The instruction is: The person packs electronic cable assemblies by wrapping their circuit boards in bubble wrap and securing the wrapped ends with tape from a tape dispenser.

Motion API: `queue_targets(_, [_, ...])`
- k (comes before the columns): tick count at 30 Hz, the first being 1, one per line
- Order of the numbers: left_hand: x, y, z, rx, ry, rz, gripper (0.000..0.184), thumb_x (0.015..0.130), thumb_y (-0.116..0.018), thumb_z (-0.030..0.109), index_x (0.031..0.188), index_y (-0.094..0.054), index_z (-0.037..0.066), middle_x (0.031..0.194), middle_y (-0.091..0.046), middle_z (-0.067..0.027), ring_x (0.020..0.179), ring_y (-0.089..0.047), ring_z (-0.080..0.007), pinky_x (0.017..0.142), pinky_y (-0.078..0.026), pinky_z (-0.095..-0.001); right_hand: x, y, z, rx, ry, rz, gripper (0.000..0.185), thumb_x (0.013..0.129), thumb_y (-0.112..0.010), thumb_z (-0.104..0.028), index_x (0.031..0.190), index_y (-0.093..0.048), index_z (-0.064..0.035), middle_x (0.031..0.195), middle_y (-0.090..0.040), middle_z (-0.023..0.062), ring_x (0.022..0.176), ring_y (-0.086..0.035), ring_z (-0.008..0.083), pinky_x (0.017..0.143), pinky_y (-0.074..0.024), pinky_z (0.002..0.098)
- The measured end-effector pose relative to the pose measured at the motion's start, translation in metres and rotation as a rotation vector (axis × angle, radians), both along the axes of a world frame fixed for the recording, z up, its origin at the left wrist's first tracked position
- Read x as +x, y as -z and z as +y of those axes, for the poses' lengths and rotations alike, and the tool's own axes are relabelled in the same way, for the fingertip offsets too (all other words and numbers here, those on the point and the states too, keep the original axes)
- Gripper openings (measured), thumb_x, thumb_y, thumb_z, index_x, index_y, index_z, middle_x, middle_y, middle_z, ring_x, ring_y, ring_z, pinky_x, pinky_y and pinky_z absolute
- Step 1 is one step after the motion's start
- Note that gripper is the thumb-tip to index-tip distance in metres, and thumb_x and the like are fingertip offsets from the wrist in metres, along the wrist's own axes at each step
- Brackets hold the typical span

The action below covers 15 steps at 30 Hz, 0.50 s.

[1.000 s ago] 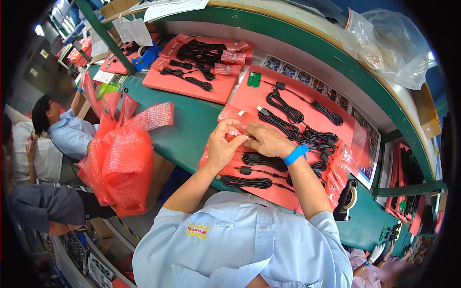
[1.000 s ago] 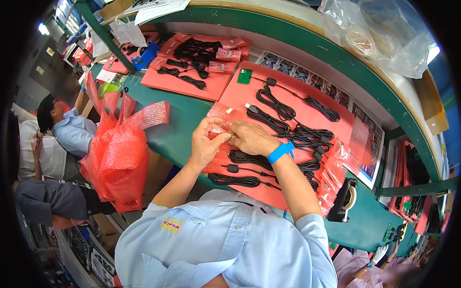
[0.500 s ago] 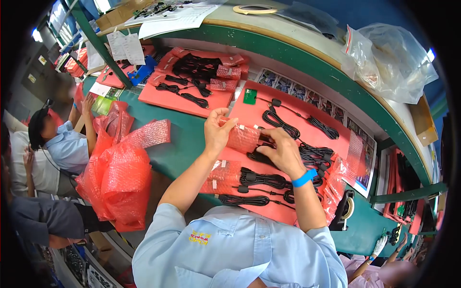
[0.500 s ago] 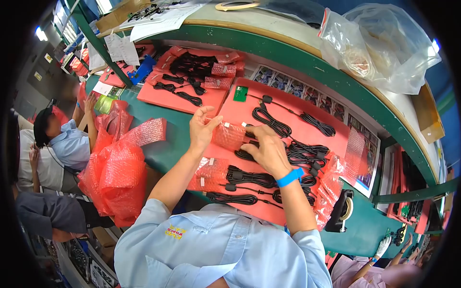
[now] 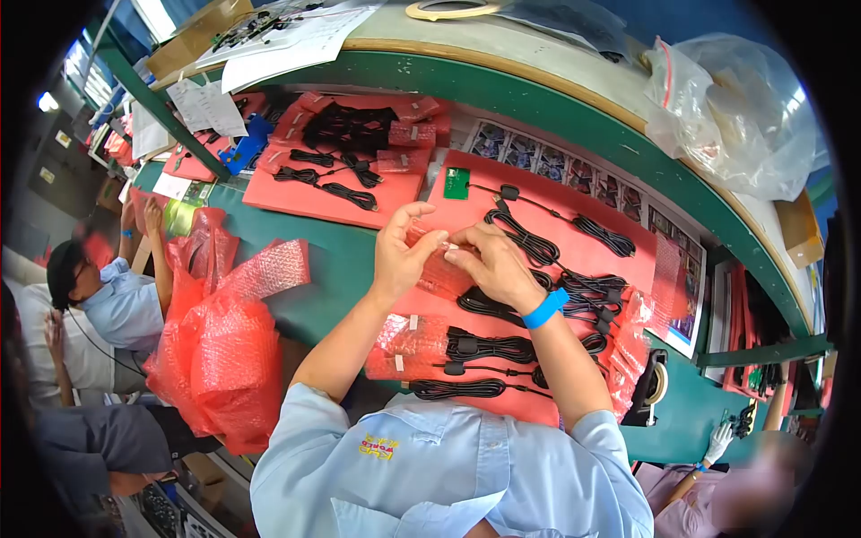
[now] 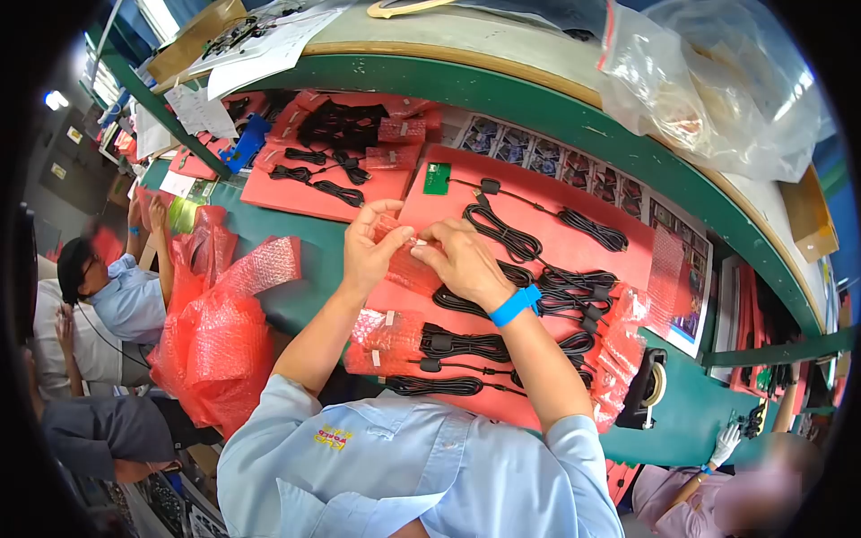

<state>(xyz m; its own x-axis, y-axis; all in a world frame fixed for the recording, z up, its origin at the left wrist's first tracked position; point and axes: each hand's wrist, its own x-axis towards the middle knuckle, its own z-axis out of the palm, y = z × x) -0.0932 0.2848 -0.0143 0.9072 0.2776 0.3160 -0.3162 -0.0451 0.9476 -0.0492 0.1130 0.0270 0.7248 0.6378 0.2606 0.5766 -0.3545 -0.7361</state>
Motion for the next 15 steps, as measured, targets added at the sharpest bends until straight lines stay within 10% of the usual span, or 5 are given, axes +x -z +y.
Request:
queue_targets(10, [0.033, 0.017, 0.007, -0.089, 0.06, 0.087, 0.032, 0.082, -0.067, 0.002, 0.112, -0.055, 0.0, 0.084, -0.061, -0.0024, 0.072, -0.057, -0.0066, 0.068, -0.046, -0.0199, -0.002, 0.001, -0.004, -0.093, 0.085, -0.035, 0.028, 0.083, -0.065, -0.024, 0.091, -0.064, 0.0021, 0.087, -0.061, 0.0207, 0.087, -0.059, 0.0375, 0.076, -0.0465, 0.0439])
queue_targets(15, [0.097, 0.042, 0.026, 0.517, -0.161, 0.209, 0.035, 0.081, -0.072, 0.022, 0.102, -0.059, -0.002, 0.082, -0.064, -0.0071, 0.072, -0.06, -0.014, 0.067, -0.048, -0.0278, -0.035, -0.082, -0.101, -0.079, 0.46, -0.096, 0.034, 0.079, -0.071, -0.023, 0.099, -0.064, 0.0035, 0.093, -0.065, 0.0194, 0.085, -0.064, 0.0322, 0.074, -0.05, 0.0371])
